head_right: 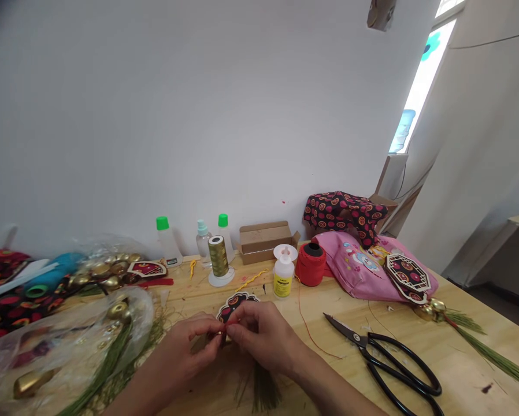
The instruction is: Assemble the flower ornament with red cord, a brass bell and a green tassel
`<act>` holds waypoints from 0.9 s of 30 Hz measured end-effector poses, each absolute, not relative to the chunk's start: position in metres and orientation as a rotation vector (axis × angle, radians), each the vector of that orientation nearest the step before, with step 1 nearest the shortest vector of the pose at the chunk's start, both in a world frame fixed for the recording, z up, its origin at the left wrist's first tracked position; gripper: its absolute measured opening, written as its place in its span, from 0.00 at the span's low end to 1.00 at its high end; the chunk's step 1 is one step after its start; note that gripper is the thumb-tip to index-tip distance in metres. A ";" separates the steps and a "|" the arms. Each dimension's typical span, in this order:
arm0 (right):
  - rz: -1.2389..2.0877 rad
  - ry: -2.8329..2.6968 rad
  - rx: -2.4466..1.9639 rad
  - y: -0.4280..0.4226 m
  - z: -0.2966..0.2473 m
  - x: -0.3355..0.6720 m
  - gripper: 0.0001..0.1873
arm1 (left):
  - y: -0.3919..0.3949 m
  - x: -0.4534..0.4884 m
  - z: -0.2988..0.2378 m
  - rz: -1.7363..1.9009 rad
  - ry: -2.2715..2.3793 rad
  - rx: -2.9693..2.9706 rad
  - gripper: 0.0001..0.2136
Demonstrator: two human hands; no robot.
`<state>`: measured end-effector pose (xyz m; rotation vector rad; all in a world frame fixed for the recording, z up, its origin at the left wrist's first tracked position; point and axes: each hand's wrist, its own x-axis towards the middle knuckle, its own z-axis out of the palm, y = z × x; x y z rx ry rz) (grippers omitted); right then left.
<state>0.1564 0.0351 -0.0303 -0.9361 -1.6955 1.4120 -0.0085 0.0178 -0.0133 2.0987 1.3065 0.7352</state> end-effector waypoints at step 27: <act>1.765 -1.660 -0.733 0.030 -0.021 0.161 0.17 | 0.018 -0.006 -0.020 0.686 1.356 2.361 0.07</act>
